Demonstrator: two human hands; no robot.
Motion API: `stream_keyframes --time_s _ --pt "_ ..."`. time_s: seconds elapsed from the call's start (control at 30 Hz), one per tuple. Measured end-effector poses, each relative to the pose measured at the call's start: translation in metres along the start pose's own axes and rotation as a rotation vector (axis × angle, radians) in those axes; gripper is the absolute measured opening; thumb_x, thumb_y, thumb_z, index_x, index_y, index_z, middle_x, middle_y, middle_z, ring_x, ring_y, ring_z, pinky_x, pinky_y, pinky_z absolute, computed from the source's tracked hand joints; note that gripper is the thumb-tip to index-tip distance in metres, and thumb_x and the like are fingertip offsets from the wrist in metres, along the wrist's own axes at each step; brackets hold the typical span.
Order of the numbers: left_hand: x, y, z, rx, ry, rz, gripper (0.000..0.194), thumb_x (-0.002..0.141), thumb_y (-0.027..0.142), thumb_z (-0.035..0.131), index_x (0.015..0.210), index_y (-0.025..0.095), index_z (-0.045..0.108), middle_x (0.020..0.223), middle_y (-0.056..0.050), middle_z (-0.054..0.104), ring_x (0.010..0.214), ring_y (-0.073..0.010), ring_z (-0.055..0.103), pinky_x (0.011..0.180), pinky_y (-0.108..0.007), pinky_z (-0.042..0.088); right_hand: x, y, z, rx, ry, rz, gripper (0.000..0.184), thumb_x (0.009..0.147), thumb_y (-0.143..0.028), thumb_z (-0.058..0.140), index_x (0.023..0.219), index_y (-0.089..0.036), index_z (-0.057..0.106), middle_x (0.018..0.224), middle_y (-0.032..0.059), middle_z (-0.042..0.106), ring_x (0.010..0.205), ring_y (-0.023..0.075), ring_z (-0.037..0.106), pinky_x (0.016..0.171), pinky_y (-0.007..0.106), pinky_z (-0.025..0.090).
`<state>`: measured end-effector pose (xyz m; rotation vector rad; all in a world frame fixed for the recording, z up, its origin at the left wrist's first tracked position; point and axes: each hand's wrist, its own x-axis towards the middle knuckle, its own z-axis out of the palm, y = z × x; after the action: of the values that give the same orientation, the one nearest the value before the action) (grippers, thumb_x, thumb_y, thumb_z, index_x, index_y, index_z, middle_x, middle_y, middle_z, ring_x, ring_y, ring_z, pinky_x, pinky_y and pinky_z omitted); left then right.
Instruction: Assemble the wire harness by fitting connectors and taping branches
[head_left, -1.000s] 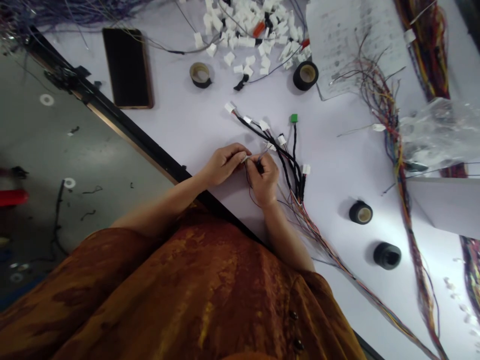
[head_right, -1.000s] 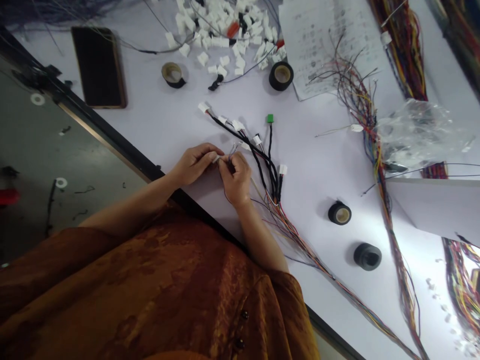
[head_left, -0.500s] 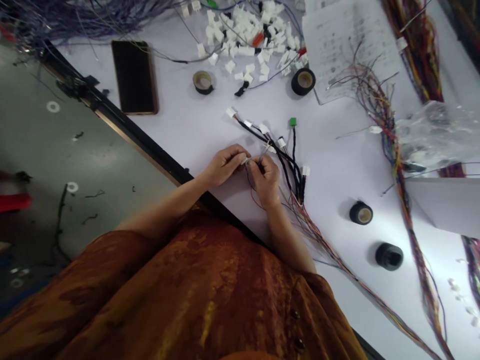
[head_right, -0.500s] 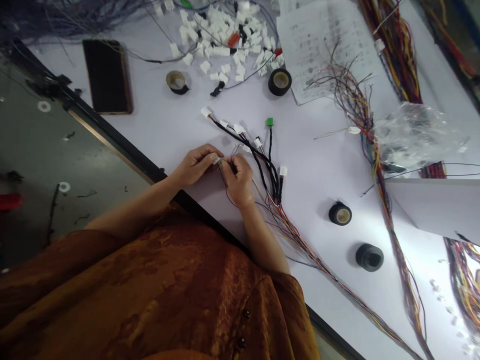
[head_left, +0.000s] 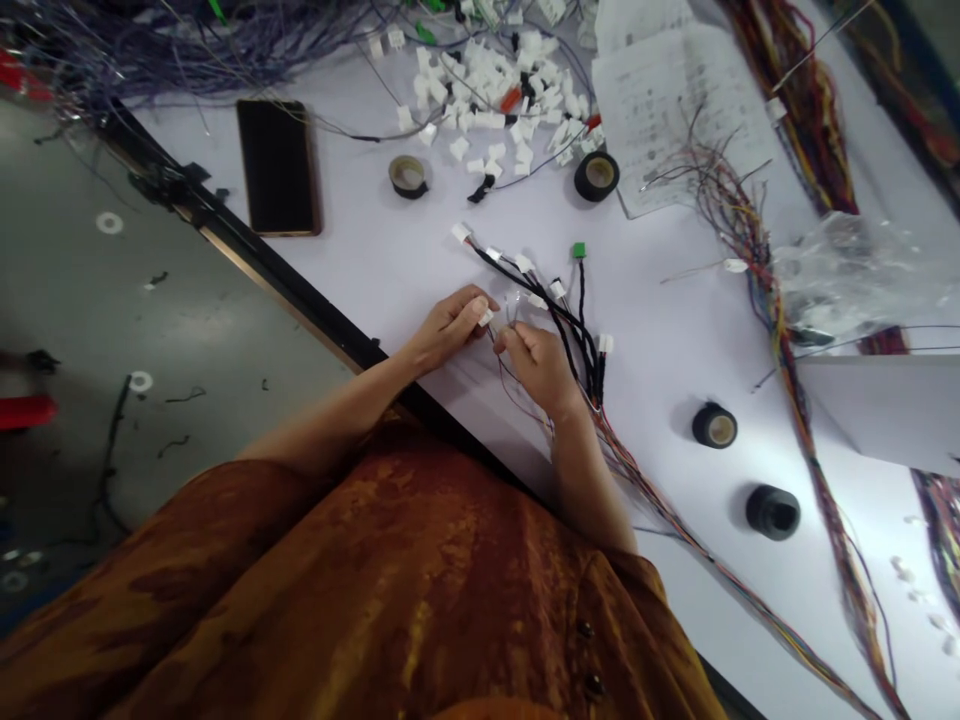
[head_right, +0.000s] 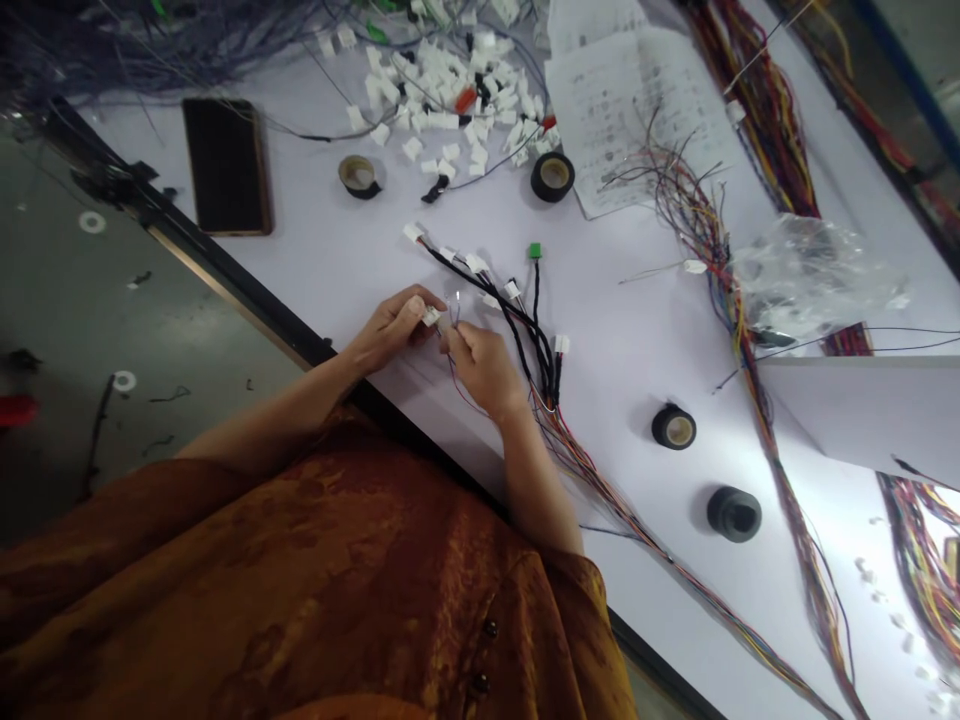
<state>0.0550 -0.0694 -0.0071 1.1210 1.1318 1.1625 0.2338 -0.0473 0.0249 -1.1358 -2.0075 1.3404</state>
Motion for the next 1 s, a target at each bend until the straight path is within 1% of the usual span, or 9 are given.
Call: stream_keyframes --time_s 0.13,0.23,0.33,0.47,0.53,0.6,0.7,0.8,1.0 --pt "-0.001 -0.002 0.001 0.035 -0.007 0.02 0.037 0.094 0.053 0.056 0.087 0.017 0.061 0.061 0.003 0.05 0.052 -0.0072 0.041 0.049 -0.021 0.032 0.001 -0.004 -0.002 -0.036 -0.141 0.045 0.036 0.098 -0.037 0.045 0.07 -0.018 0.056 0.058 -0.0039 0.05 0.056 0.0095 0.045 0.059 0.027 0.034" --pt "-0.001 -0.003 0.001 0.058 0.008 0.029 0.03 0.096 0.045 0.056 0.085 0.017 0.062 0.06 0.003 0.051 0.053 -0.0077 0.043 0.051 -0.021 0.033 0.002 -0.004 -0.002 -0.04 -0.15 0.052 0.036 0.098 -0.039 0.045 0.072 -0.018 0.058 0.059 -0.0038 0.05 0.058 0.01 0.045 0.061 0.027 0.034" --pt "-0.001 -0.003 0.002 0.055 0.028 0.029 0.03 0.096 0.043 0.055 0.082 0.017 0.06 0.059 0.003 0.049 0.052 -0.0075 0.042 0.05 -0.021 0.033 0.003 -0.005 0.001 -0.035 -0.059 0.053 0.032 0.097 -0.04 0.048 0.075 -0.019 0.057 0.062 -0.0036 0.051 0.061 0.0107 0.045 0.063 0.028 0.036" --pt "-0.001 -0.004 0.004 0.013 0.055 0.021 0.034 0.095 0.047 0.058 0.078 0.017 0.057 0.06 0.003 0.047 0.052 -0.0068 0.04 0.048 -0.02 0.032 0.007 -0.005 0.011 0.083 0.169 0.053 0.012 0.093 -0.033 0.054 0.09 -0.021 0.054 0.07 -0.0041 0.054 0.064 0.0105 0.049 0.066 0.027 0.04" --pt "-0.001 -0.005 0.003 -0.034 0.049 0.003 0.036 0.094 0.051 0.058 0.082 0.017 0.057 0.06 0.003 0.047 0.051 -0.0067 0.04 0.048 -0.02 0.032 0.009 -0.005 0.017 0.096 0.251 0.037 0.009 0.093 -0.029 0.054 0.089 -0.021 0.053 0.071 -0.004 0.053 0.065 0.0105 0.048 0.067 0.027 0.04" --pt "0.0 -0.003 0.0 -0.108 0.012 -0.042 0.037 0.093 0.055 0.058 0.091 0.017 0.059 0.061 0.004 0.047 0.052 -0.0069 0.042 0.049 -0.02 0.034 0.008 -0.006 0.021 0.066 0.311 0.027 0.016 0.093 -0.03 0.053 0.081 -0.021 0.053 0.069 -0.0041 0.049 0.064 0.0105 0.045 0.066 0.027 0.039" --pt "0.003 -0.001 -0.007 -0.213 -0.042 -0.129 0.037 0.093 0.053 0.06 0.102 0.017 0.06 0.063 0.003 0.049 0.053 -0.0076 0.046 0.052 -0.02 0.039 0.005 -0.007 0.024 0.062 0.324 0.04 0.02 0.093 -0.034 0.056 0.078 -0.021 0.054 0.067 -0.004 0.048 0.063 0.0106 0.042 0.064 0.027 0.039" --pt "0.005 0.001 -0.01 -0.238 -0.031 -0.19 0.031 0.094 0.047 0.059 0.099 0.017 0.06 0.065 0.003 0.051 0.052 -0.0074 0.047 0.05 -0.019 0.039 0.001 -0.005 0.025 0.066 0.284 0.065 0.018 0.09 -0.035 0.059 0.08 -0.021 0.059 0.068 -0.0031 0.053 0.063 0.0108 0.044 0.064 0.027 0.04" --pt "0.006 -0.002 -0.009 -0.214 -0.032 -0.173 0.033 0.093 0.05 0.061 0.098 0.017 0.06 0.065 0.002 0.052 0.051 -0.0073 0.047 0.049 -0.02 0.039 0.005 0.0 0.028 0.064 0.309 0.101 0.017 0.088 -0.034 0.06 0.077 -0.02 0.059 0.067 -0.0027 0.056 0.061 0.0102 0.046 0.061 0.026 0.04"
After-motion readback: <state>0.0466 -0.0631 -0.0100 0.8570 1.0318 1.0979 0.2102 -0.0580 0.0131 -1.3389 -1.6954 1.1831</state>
